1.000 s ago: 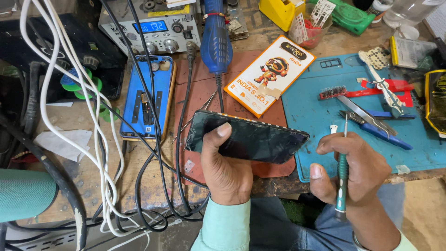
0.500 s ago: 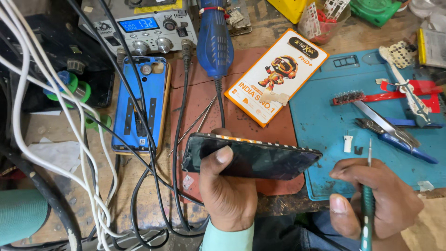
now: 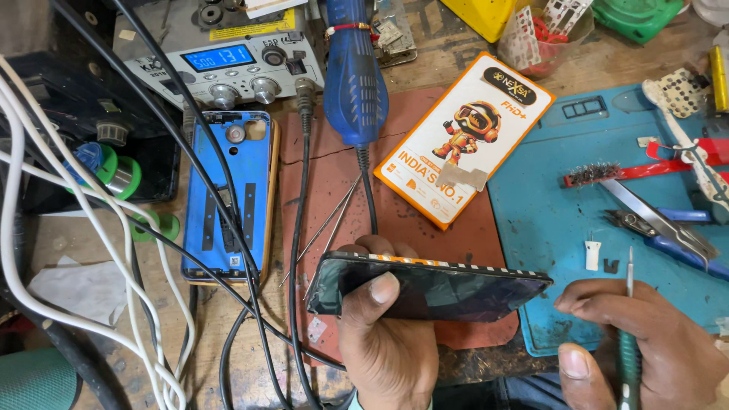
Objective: The person uses a prying tool to separate the smartphone screen from the frame, then opens the device to reveal the internal components. They reconnect a ribbon cable to the motherboard and test the touchscreen by entering a PIN on the lock screen.
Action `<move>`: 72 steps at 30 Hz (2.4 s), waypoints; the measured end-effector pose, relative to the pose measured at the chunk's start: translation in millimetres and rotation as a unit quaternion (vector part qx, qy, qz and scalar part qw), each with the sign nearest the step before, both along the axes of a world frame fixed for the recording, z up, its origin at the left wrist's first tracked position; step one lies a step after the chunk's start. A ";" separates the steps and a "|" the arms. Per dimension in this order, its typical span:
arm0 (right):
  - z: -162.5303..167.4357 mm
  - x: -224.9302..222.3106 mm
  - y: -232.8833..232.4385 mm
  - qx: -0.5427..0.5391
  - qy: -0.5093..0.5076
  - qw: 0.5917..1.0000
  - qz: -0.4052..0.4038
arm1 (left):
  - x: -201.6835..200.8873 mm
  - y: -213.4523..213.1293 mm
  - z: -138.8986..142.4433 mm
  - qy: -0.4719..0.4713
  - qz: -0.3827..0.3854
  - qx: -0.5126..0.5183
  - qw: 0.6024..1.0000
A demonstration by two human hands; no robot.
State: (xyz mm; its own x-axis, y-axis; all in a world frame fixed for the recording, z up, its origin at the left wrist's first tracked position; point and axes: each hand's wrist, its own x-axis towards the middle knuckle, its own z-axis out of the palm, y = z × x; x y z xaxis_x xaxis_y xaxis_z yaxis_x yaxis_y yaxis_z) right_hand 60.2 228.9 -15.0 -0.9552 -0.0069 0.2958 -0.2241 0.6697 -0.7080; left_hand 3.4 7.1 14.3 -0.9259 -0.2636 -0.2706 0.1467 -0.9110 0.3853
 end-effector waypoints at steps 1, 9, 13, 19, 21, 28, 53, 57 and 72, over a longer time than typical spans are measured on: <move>-0.2 -0.1 -0.8 0.003 0.004 1.000 0.016 | 0.1 0.6 -0.1 0.009 -0.001 0.001 1.000; -2.5 -7.2 -4.8 -0.039 0.026 0.999 0.000 | 0.5 1.2 0.8 -0.003 0.003 0.010 1.000; -12.8 -9.3 -0.7 -0.057 0.053 0.997 0.005 | 2.8 1.5 0.3 0.030 0.001 0.011 0.999; -7.1 -12.8 -12.3 -0.073 0.069 0.994 -0.032 | 3.0 1.2 -1.8 0.028 0.010 0.002 1.000; -2.2 -15.5 -19.6 -0.065 0.073 0.994 -0.056 | 3.4 0.6 -2.3 0.032 0.015 -0.010 0.999; 3.6 -23.3 -28.7 -0.063 0.094 0.991 -0.075 | 2.0 -0.3 -3.5 0.020 0.026 -0.017 0.999; 2.6 -26.3 -26.8 -0.040 0.108 0.990 -0.079 | 1.1 0.1 0.9 0.008 0.037 -0.009 0.999; 5.1 -26.1 -30.0 -0.050 0.118 0.989 -0.071 | 1.5 -0.7 0.3 0.015 0.028 -0.007 0.999; 5.4 -39.8 -11.6 -0.390 -0.009 0.917 0.085 | 1.1 -0.9 -3.3 -0.026 -0.032 -0.013 0.999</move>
State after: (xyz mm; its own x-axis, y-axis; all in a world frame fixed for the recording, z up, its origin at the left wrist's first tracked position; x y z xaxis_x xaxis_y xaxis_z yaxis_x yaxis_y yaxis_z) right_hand 20.4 217.4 -9.6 -0.9645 0.0510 0.2592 -0.2628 -0.0851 -0.9611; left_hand 4.6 6.1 10.9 -0.9263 -0.2113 -0.3121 0.0674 -0.9075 0.4145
